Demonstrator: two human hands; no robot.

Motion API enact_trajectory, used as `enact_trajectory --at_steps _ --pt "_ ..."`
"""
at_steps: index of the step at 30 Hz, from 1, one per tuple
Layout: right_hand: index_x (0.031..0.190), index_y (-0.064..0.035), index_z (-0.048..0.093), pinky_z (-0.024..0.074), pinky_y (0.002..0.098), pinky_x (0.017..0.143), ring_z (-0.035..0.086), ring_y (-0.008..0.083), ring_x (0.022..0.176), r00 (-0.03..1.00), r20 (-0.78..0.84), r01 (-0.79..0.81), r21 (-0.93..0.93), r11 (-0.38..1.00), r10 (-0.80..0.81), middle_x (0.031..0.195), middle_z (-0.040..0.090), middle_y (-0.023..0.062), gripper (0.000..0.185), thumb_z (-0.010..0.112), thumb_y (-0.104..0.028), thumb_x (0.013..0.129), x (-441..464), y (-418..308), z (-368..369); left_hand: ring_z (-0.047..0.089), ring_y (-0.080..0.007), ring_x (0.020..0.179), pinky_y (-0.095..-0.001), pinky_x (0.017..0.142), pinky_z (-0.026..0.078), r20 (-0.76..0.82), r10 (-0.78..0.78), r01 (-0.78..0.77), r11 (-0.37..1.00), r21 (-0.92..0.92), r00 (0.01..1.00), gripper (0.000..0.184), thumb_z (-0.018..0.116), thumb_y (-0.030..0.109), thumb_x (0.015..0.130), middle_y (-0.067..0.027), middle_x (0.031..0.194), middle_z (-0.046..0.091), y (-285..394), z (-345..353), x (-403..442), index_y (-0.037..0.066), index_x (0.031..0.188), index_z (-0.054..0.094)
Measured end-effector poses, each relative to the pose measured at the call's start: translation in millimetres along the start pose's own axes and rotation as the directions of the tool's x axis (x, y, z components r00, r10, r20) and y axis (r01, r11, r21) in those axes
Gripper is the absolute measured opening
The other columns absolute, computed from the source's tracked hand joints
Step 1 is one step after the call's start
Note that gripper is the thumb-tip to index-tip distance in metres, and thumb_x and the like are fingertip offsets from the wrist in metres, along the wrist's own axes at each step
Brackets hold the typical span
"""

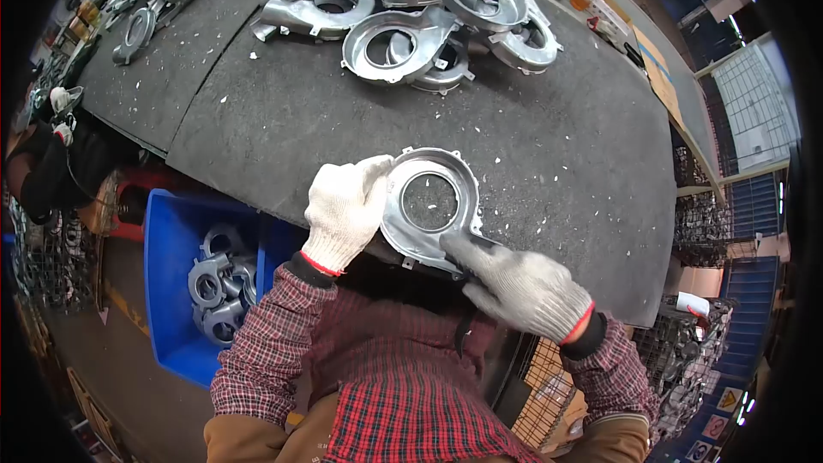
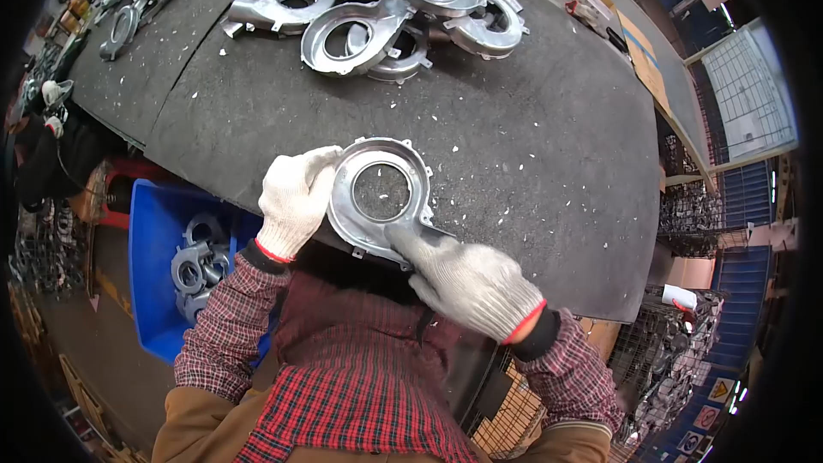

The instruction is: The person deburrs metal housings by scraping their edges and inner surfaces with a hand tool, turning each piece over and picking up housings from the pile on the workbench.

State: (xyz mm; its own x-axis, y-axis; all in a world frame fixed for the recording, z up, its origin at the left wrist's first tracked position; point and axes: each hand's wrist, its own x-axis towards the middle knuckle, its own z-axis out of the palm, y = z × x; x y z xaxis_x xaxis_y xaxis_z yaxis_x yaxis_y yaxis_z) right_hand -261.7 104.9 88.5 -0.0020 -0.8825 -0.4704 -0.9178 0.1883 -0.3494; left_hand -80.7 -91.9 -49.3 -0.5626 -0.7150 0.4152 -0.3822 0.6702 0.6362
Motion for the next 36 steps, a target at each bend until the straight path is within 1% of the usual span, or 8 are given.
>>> enact_trajectory --at_steps 3,7,8,15,18,20,23,36 --pt "0.167 -0.0195 0.039 0.0653 0.0547 0.077 0.079 0.0437 0.092 0.986 -0.145 -0.080 0.020 0.997 0.082 0.103 0.077 0.0248 0.071 0.068 -0.027 0.103 18.8 5.3 4.5 0.077 -0.0333 0.094 -0.0410 0.088 0.058 0.046 -0.006 0.006 1.000 0.005 0.999 0.024 0.071 0.012 0.095 -0.0140 0.106 0.083 3.2 -4.2 1.6 0.006 0.115 0.083" --pt "0.167 -0.0167 0.040 0.0649 0.0540 0.081 0.079 0.0437 0.096 0.996 -0.071 -0.049 0.020 0.999 0.051 0.112 0.078 0.0249 0.071 0.067 -0.027 0.103 17.5 2.0 -4.1 0.074 -0.0352 0.089 -0.0453 0.086 0.056 0.046 0.015 -0.018 0.998 0.055 0.999 0.027 0.073 0.012 0.093 -0.0151 0.098 0.081 9.7 -9.4 -21.1 0.005 0.118 0.082" --pt "0.164 -0.0186 0.042 0.0648 0.0553 0.073 0.079 0.0439 0.087 0.979 -0.201 0.037 0.052 0.998 -0.026 0.098 0.079 0.0240 0.067 0.067 -0.026 0.102 20.6 12.9 11.0 0.072 -0.0352 0.085 -0.0458 0.084 0.055 0.026 0.034 -0.036 0.997 0.074 0.999 0.028 0.074 0.011 0.093 -0.0134 0.093 0.079 12.5 -9.3 -25.6 0.005 0.119 0.081" --pt "0.165 -0.0163 0.041 0.0641 0.0560 0.074 0.079 0.0435 0.087 0.989 -0.143 -0.020 0.058 0.998 0.028 0.096 0.078 0.0249 0.068 0.067 -0.026 0.102 11.6 13.9 2.3 0.065 -0.0333 0.078 -0.0464 0.080 0.050 0.007 0.157 -0.157 0.979 0.129 0.988 0.032 0.080 0.012 0.088 -0.0093 0.078 0.065 34.2 -19.1 -36.5 0.006 0.120 0.078" --pt "0.166 -0.0155 0.042 0.0629 0.0549 0.087 0.078 0.0450 0.101 0.978 -0.169 -0.111 0.091 0.990 0.126 0.113 0.078 0.0262 0.069 0.067 -0.028 0.103 11.5 25.9 -3.2 0.064 -0.0301 0.088 -0.0501 0.084 0.048 0.040 0.386 -0.388 0.919 0.075 0.922 0.045 0.093 0.029 0.067 -0.0061 0.092 0.064 45.2 -30.4 -27.9 0.008 0.103 0.074" --pt "0.165 -0.0156 0.043 0.0634 0.0550 0.080 0.078 0.0443 0.093 0.982 -0.157 -0.095 0.062 0.994 0.104 0.103 0.078 0.0252 0.067 0.066 -0.028 0.103 8.5 25.1 -2.4 0.066 -0.0282 0.092 -0.0514 0.089 0.048 0.114 0.494 -0.494 0.869 -0.029 0.862 0.049 0.093 0.040 0.056 -0.0038 0.093 0.064 50.8 -28.1 -23.5 0.010 0.086 0.068" --pt "0.164 -0.0161 0.044 0.0637 0.0548 0.071 0.079 0.0430 0.083 0.986 -0.157 -0.055 0.025 0.998 0.058 0.092 0.077 0.0238 0.065 0.065 -0.029 0.104 8.4 27.5 -2.4 0.068 -0.0260 0.089 -0.0605 0.105 0.050 0.109 0.515 -0.512 0.857 -0.062 0.850 0.037 0.091 0.032 0.059 -0.0014 0.089 0.064 47.8 -1.6 -34.3 0.012 0.080 0.068" --pt "0.163 -0.0190 0.045 0.0647 0.0536 0.070 0.079 0.0403 0.085 0.969 -0.174 -0.177 0.009 0.984 0.176 0.097 0.077 0.0250 0.067 0.069 -0.024 0.100 2.8 37.3 -13.9 0.068 -0.0239 0.082 -0.0469 0.093 0.057 0.114 0.520 -0.513 0.854 -0.089 0.846 0.033 0.092 0.033 0.066 -0.0010 0.082 0.067 51.6 17.0 -28.7 0.012 0.083 0.073"
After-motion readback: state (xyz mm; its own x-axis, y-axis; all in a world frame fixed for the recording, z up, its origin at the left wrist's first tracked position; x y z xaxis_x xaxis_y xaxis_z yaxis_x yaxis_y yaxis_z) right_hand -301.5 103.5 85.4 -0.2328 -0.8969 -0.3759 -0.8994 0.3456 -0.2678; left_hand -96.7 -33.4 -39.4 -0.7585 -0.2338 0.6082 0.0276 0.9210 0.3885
